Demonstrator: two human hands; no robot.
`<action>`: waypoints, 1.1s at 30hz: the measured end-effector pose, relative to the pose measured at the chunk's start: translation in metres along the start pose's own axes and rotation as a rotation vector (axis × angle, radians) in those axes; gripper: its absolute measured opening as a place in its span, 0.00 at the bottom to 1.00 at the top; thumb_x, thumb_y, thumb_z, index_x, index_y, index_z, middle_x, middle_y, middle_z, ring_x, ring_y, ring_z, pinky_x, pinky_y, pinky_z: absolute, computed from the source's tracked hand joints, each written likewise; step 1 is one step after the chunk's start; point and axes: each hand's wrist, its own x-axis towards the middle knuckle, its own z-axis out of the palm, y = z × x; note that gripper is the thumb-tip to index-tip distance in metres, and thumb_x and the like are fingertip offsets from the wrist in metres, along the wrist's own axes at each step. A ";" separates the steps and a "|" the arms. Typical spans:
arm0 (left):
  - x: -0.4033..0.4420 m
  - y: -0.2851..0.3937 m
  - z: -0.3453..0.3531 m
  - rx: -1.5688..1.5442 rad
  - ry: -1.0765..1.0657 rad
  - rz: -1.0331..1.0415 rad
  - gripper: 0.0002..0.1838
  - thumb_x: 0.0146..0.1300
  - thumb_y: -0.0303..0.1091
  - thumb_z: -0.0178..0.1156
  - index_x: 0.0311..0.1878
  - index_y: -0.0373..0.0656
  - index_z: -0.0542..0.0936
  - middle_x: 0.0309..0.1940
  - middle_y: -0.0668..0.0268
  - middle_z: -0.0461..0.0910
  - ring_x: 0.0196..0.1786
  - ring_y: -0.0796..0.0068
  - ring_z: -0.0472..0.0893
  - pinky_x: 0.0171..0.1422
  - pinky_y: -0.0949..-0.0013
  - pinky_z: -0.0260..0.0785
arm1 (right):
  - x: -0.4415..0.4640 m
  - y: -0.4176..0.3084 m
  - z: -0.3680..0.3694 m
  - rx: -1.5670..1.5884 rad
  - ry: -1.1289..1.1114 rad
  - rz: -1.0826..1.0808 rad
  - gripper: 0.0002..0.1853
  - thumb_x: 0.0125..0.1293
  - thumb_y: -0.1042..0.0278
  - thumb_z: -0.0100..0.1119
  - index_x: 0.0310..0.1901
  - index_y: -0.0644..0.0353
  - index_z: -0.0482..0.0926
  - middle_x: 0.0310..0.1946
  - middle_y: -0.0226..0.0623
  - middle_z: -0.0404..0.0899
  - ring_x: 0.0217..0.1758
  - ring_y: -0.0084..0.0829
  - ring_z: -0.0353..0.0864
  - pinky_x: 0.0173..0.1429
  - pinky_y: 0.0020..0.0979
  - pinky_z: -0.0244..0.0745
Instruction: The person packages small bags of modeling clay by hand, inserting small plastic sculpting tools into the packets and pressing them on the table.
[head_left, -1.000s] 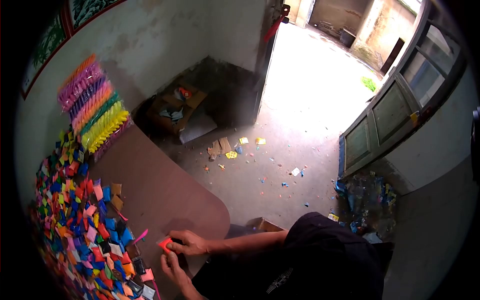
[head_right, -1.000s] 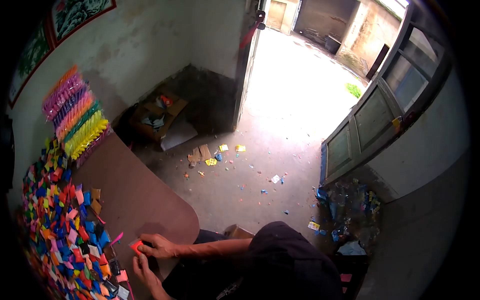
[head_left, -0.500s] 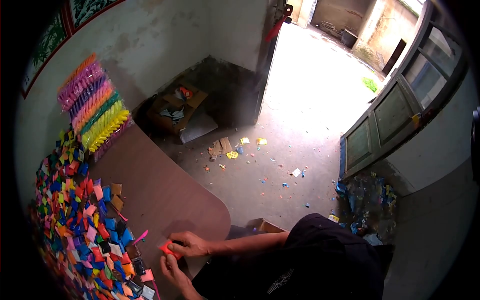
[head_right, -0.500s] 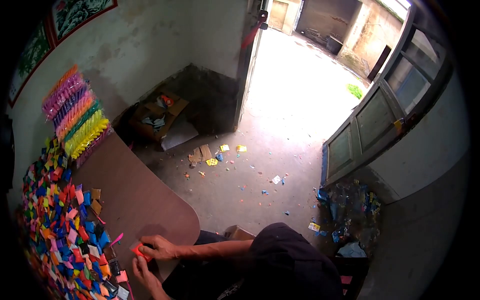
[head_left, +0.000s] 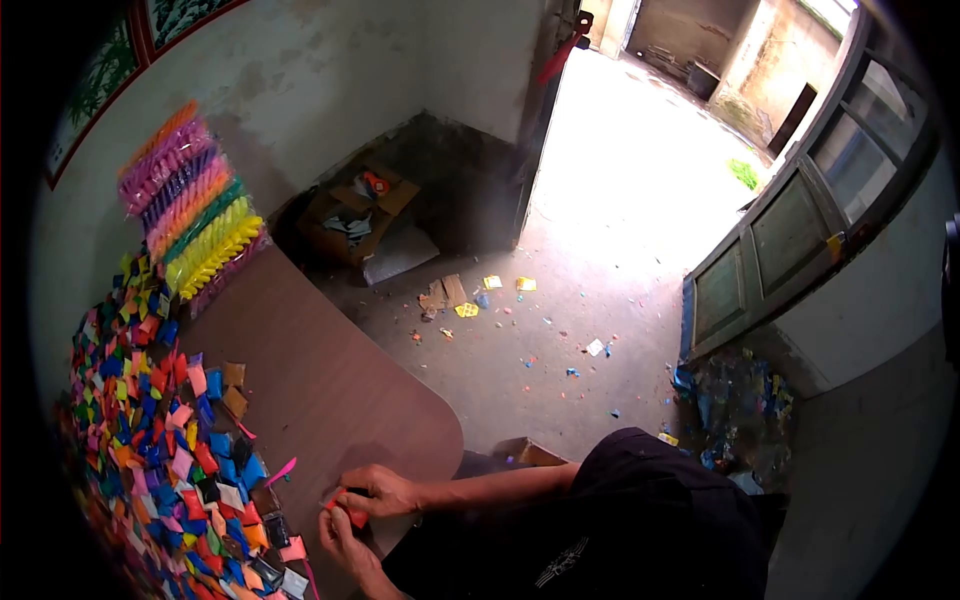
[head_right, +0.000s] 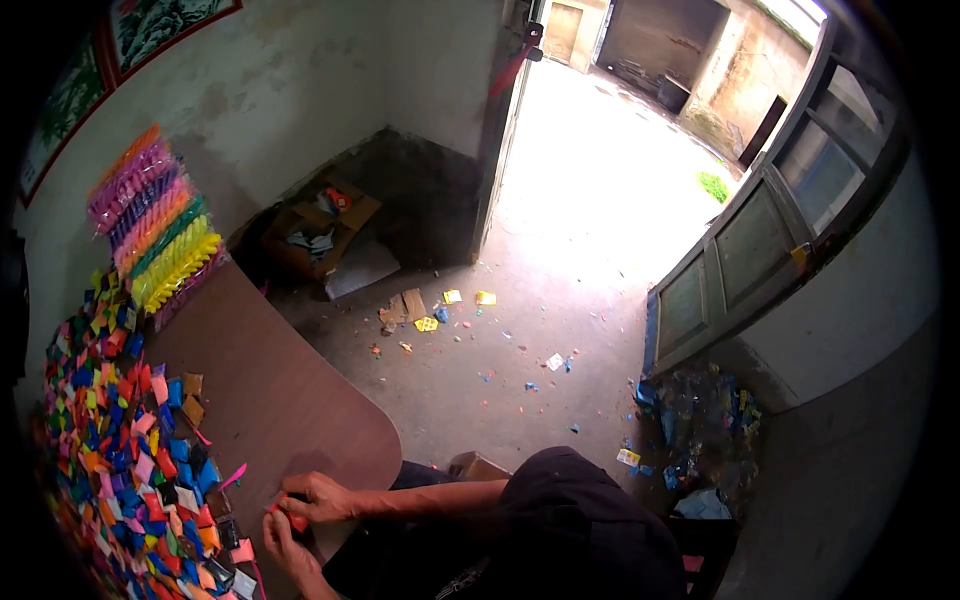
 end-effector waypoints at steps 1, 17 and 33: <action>-0.001 0.003 0.007 -0.021 0.043 0.018 0.16 0.78 0.42 0.64 0.46 0.35 0.81 0.43 0.67 0.81 0.47 0.77 0.77 0.55 0.70 0.70 | 0.000 0.001 0.001 0.007 0.015 -0.068 0.15 0.78 0.60 0.60 0.44 0.67 0.82 0.34 0.48 0.78 0.35 0.43 0.80 0.40 0.40 0.74; -0.004 0.003 0.013 -0.094 0.119 0.064 0.15 0.79 0.40 0.63 0.41 0.37 0.78 0.40 0.66 0.80 0.46 0.76 0.76 0.53 0.70 0.70 | -0.002 -0.008 -0.002 -0.051 -0.053 -0.014 0.13 0.78 0.63 0.59 0.48 0.67 0.83 0.40 0.52 0.83 0.43 0.50 0.84 0.47 0.44 0.78; -0.006 0.003 0.010 0.116 0.144 0.138 0.16 0.80 0.42 0.61 0.42 0.37 0.78 0.35 0.67 0.75 0.42 0.77 0.72 0.47 0.69 0.68 | -0.002 -0.013 -0.001 -0.023 -0.014 -0.027 0.14 0.80 0.61 0.58 0.47 0.67 0.80 0.35 0.52 0.79 0.38 0.48 0.81 0.44 0.42 0.75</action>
